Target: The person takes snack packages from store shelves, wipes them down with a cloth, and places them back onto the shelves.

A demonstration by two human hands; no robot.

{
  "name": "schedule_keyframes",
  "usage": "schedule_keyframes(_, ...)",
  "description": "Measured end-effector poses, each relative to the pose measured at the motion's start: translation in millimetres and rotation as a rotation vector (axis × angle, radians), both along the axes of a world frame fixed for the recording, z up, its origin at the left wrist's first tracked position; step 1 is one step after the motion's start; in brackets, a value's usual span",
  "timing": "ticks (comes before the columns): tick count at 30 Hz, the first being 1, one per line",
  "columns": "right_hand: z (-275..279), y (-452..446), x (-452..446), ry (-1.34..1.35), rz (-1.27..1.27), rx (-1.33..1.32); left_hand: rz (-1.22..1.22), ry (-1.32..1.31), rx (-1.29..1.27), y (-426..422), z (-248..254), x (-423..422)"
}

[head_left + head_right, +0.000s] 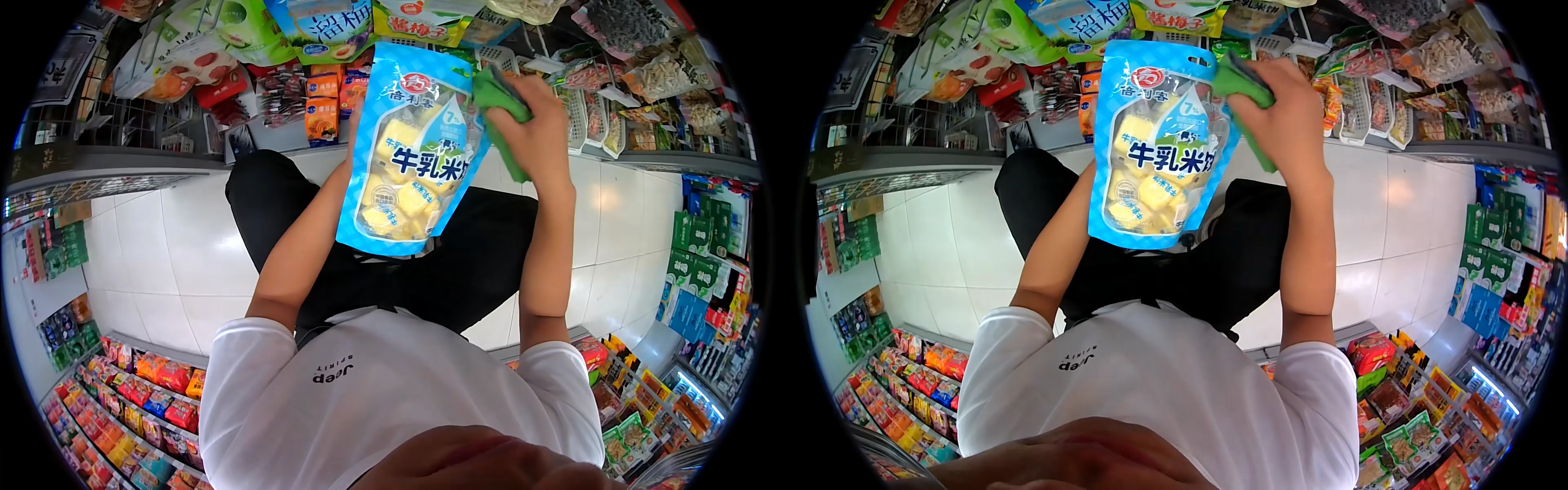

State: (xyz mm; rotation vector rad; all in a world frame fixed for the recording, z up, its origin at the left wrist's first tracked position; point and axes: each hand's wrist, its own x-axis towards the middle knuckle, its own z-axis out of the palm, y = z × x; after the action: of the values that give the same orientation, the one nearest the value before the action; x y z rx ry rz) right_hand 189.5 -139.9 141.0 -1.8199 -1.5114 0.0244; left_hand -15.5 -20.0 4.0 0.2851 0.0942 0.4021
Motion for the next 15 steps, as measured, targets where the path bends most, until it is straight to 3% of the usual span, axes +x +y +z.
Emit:
schedule_keyframes(3,-7,1,10,-0.004,-0.113,-0.03,0.001,0.005,-0.005,0,-1,1)
schedule_keyframes(15,8,-9,-5,0.195,0.171,-0.152,-0.037,0.043,0.003,-1,-1,-5)
